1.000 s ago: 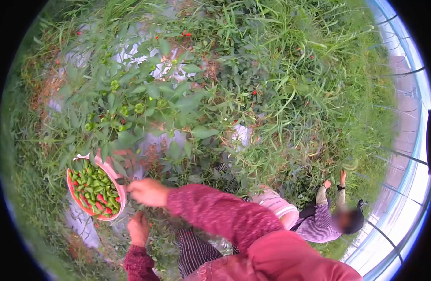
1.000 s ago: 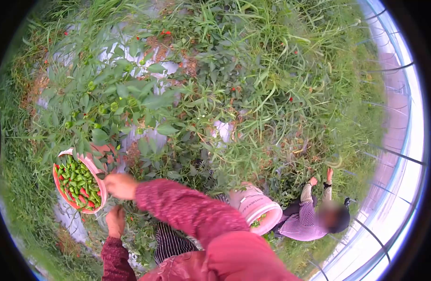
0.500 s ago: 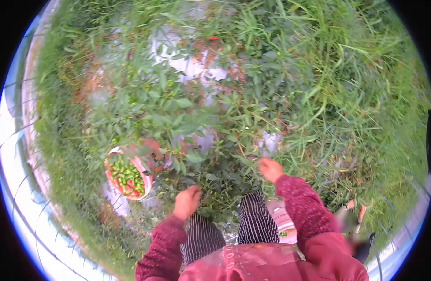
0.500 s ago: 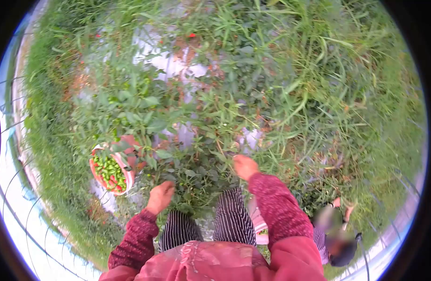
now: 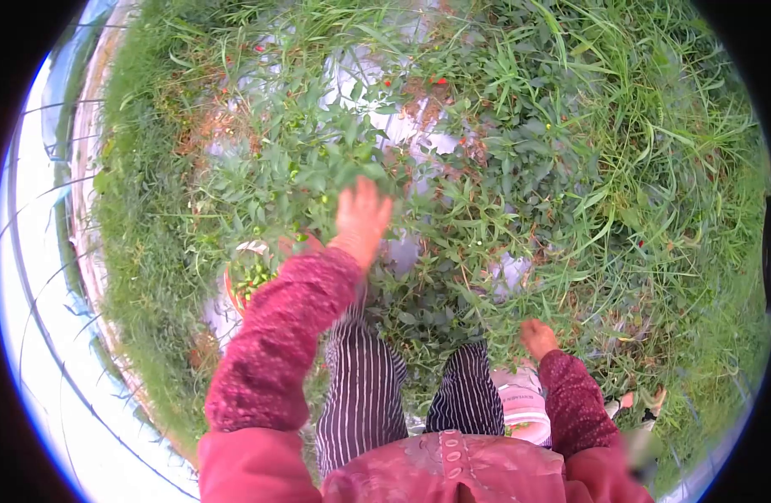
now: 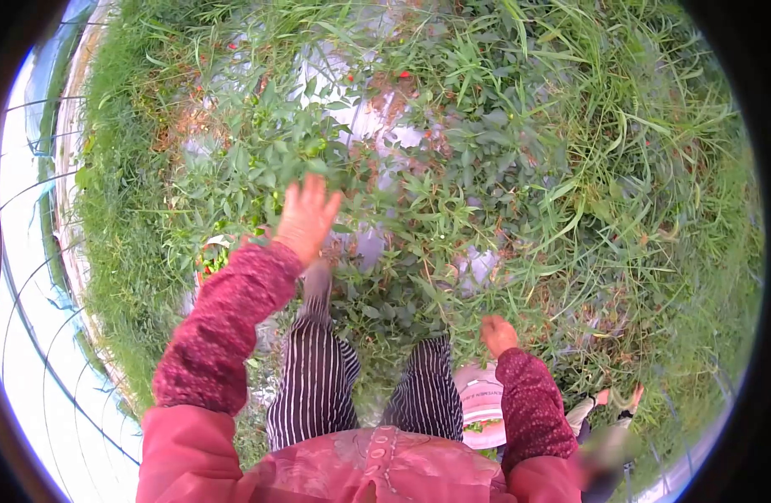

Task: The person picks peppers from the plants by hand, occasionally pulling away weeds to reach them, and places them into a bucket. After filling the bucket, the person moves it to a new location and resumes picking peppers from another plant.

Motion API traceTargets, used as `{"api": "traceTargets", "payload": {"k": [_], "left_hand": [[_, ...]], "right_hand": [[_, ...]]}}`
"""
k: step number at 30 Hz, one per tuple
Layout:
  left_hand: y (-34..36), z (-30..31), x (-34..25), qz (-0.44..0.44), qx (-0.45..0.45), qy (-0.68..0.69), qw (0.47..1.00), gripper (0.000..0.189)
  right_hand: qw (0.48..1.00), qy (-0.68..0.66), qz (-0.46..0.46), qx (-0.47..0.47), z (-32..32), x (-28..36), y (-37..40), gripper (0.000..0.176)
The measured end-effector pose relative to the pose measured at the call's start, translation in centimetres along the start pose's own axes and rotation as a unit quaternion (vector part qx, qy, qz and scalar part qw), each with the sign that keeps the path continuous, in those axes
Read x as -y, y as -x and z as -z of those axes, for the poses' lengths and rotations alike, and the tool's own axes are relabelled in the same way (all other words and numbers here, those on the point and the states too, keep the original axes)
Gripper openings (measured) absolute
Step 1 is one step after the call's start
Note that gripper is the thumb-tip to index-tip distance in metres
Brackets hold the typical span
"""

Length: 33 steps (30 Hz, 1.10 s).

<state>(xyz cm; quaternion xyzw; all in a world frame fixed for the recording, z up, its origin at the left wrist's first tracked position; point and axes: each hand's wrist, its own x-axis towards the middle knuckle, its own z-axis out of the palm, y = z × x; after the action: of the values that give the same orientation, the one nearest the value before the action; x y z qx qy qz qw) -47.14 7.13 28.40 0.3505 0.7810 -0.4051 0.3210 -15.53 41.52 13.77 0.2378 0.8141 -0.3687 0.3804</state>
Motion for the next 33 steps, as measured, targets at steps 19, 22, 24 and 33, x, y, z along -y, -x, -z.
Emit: {"api": "traceTargets", "payload": {"k": [19,22,24,33], "left_hand": [[-1.1,-19.2,18.7,0.055,-0.108,0.418,0.900,0.025],[-0.8,-18.8,18.7,0.023,-0.149,0.502,0.852,0.025],[-1.1,-20.0,18.0,0.019,-0.205,0.520,0.829,0.027],[-0.2,-19.1,16.3,-0.036,-0.195,0.464,0.864,0.022]], "right_hand": [[0.870,-0.406,0.177,0.217,-5.8,42.5,-4.9,0.021],[0.928,-0.178,0.316,0.083,-11.6,46.5,-9.8,0.030],[0.940,-0.156,0.300,0.047,-13.4,48.9,-11.8,0.034],[0.937,0.106,0.331,0.009,-12.3,54.7,-10.3,0.029]]}}
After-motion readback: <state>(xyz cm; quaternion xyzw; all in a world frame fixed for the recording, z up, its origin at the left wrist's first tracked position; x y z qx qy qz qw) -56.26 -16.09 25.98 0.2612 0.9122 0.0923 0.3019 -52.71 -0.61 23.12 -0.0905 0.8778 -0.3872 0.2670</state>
